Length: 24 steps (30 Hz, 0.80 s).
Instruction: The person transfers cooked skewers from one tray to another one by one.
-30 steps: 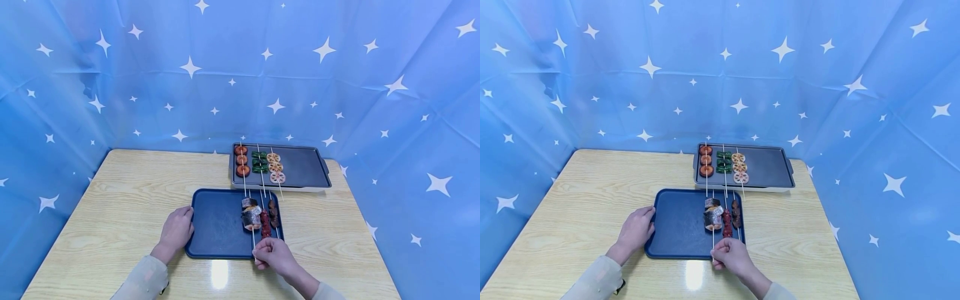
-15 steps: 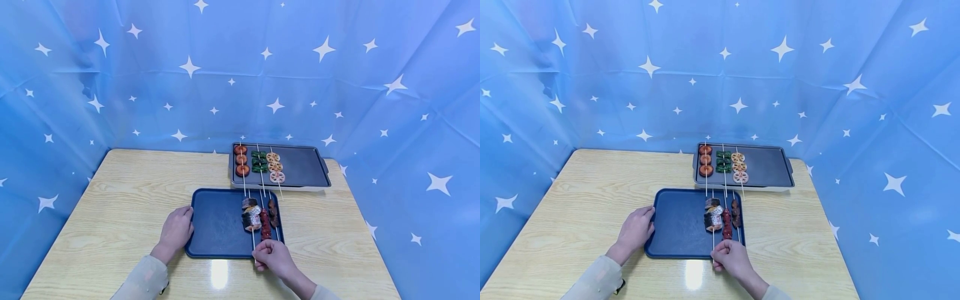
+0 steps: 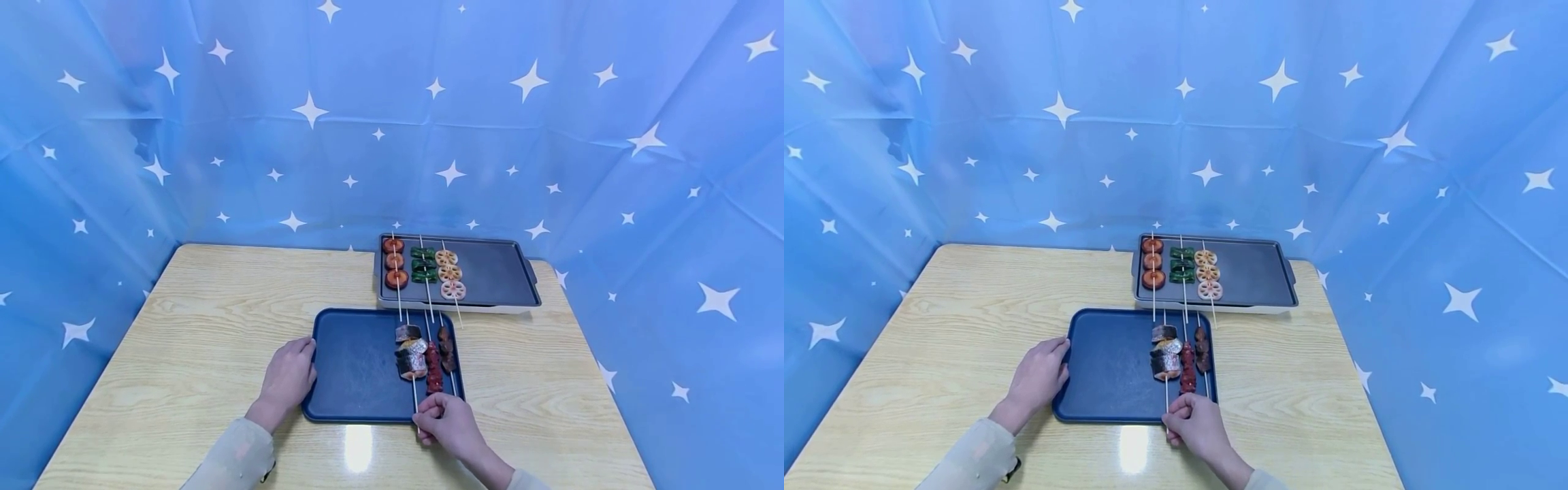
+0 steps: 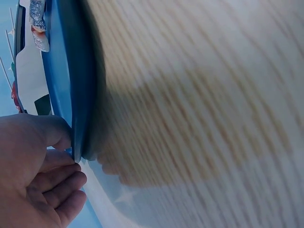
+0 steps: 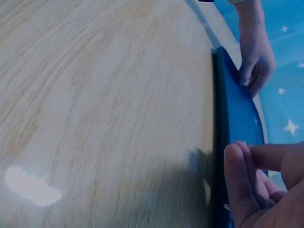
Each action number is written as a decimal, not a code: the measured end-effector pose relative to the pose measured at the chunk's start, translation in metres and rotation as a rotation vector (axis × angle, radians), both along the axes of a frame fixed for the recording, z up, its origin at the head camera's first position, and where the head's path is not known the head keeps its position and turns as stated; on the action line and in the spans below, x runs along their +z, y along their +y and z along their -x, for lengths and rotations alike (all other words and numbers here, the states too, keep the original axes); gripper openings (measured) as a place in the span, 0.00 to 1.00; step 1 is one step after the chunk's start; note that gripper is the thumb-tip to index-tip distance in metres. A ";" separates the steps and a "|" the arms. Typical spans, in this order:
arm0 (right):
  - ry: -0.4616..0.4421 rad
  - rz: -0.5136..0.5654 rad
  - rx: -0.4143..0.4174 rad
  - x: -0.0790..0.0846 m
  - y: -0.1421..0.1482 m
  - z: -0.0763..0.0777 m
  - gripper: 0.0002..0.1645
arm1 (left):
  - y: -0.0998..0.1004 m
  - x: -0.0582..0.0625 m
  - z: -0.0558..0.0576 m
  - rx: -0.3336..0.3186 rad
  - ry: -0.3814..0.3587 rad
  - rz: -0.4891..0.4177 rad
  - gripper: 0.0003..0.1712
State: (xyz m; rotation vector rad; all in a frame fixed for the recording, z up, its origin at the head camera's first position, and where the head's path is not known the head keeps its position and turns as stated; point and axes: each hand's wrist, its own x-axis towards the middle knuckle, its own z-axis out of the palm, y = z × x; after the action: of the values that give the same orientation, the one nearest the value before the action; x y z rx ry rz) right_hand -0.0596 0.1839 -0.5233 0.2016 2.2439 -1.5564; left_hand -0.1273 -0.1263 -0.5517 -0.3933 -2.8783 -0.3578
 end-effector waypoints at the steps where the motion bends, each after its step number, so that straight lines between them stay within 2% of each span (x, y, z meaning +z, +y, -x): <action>1: 0.004 -0.010 0.002 -0.001 0.000 0.000 0.10 | 0.000 0.000 0.000 -0.001 0.000 0.001 0.24; 7: 0.037 -0.066 0.020 -0.006 0.000 0.000 0.08 | 0.000 0.000 0.000 0.001 0.001 -0.005 0.24; 17: 0.083 -0.097 0.066 -0.003 -0.002 0.001 0.07 | 0.000 -0.002 0.001 -0.006 0.025 -0.003 0.24; 24: 0.133 -0.175 0.142 -0.003 -0.001 0.004 0.07 | 0.000 -0.003 0.001 -0.009 0.027 0.004 0.24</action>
State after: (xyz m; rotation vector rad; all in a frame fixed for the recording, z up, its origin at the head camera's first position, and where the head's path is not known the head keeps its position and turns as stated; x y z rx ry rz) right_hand -0.0640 0.1826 -0.5265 -0.0136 2.4404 -1.3373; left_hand -0.1288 -0.1265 -0.5545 -0.4091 -2.8523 -0.3457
